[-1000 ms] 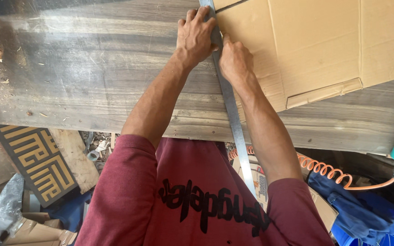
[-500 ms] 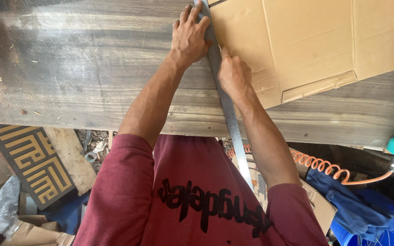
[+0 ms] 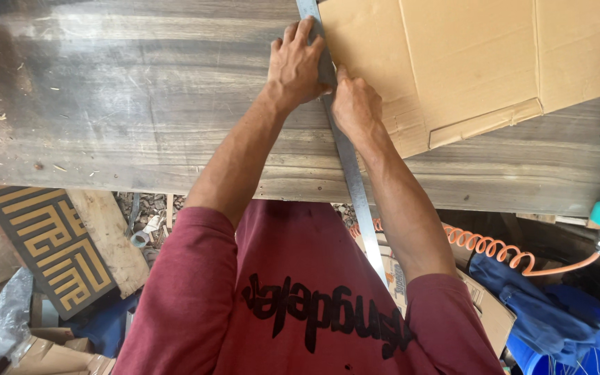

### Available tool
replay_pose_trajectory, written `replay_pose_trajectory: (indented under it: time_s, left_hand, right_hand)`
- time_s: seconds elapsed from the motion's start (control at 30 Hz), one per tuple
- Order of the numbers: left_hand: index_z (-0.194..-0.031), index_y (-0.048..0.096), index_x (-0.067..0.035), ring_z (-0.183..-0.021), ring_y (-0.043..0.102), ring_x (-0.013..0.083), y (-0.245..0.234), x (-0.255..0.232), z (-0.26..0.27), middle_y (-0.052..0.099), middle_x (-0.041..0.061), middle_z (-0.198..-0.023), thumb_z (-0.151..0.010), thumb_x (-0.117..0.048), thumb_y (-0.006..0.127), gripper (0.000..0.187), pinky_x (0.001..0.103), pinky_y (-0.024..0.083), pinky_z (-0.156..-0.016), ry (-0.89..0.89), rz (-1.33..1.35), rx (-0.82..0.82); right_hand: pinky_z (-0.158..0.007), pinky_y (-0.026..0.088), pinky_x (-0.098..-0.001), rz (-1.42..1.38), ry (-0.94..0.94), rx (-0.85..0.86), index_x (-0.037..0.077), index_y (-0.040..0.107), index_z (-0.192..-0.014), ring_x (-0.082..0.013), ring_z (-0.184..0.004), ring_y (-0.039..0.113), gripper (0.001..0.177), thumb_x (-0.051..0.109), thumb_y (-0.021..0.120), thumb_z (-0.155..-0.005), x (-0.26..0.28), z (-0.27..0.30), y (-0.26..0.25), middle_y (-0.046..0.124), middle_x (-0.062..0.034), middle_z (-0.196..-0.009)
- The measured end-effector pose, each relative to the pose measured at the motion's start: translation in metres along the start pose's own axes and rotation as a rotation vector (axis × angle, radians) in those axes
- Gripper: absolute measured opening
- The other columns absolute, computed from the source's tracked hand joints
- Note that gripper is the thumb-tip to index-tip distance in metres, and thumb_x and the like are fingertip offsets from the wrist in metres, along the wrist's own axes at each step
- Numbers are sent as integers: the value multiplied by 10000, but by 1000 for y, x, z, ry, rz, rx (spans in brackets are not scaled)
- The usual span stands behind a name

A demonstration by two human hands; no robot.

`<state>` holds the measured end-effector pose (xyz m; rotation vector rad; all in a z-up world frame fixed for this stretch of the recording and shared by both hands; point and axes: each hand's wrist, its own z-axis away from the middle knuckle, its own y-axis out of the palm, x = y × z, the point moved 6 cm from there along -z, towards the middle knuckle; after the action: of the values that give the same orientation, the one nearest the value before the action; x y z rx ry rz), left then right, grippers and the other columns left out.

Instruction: The person uses a metal ruler and a utility knife to cut a large piece of cardboard on a wooden workbench. They repeatedly align the ruler and score the cardboard along straight lines to create multiple rectangular sections.

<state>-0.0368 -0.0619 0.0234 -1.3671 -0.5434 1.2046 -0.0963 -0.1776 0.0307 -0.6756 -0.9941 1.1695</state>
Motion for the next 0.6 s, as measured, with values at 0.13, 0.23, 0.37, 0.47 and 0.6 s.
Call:
replay_pose_trajectory:
  time_s: [0.13, 0.23, 0.37, 0.47, 0.6]
  left_hand:
    - [-1269, 598, -106, -1429, 300, 446, 0, -3, 0, 264, 167, -1586, -669, -471, 986, 802, 698, 454, -1027, -64, 69, 28]
    - [-1271, 649, -122, -1357, 371, 403, 9, -3, -6, 304, 157, -1532, -614, -503, 1017, 843, 650, 497, -989, -89, 50, 14]
    - [-1146, 716, -130, -1172, 456, 376, 12, -8, -2, 436, 118, -1299, -620, -399, 999, 655, 594, 533, -844, -79, 64, -47]
    - [-1098, 736, -99, -1135, 474, 355, 31, -5, 0, 489, 106, -1223, -668, -345, 972, 549, 583, 541, -840, -77, 79, -50]
    - [-991, 782, -254, -1145, 518, 289, 67, 2, -3, 503, -18, -1140, -689, -348, 913, 342, 462, 562, -864, -79, 68, -100]
  right_hand:
    - [-647, 575, -615, -31, -23, -42, -5, 506, -1425, -490, -823, 719, 460, 8, 447, -969, -2, 8, 0, 716, -284, -893]
    - [-657, 586, -599, -58, -31, -54, -3, 500, -1407, -468, -797, 722, 434, -18, 440, -977, -3, 20, -1, 715, -273, -865]
    - [-647, 587, -604, -40, -24, -59, -9, 542, -1377, -476, -776, 725, 438, -45, 446, -951, -10, 34, 6, 718, -273, -843]
    - [-550, 606, -533, -39, -71, -89, -10, 498, -1411, -393, -659, 716, 429, -66, 440, -990, -6, 49, 2, 700, -211, -748]
    - [-836, 583, -631, -28, 73, 80, 91, 523, -1448, -475, -984, 734, 472, 85, 409, -990, -16, 62, 15, 734, -281, -1030]
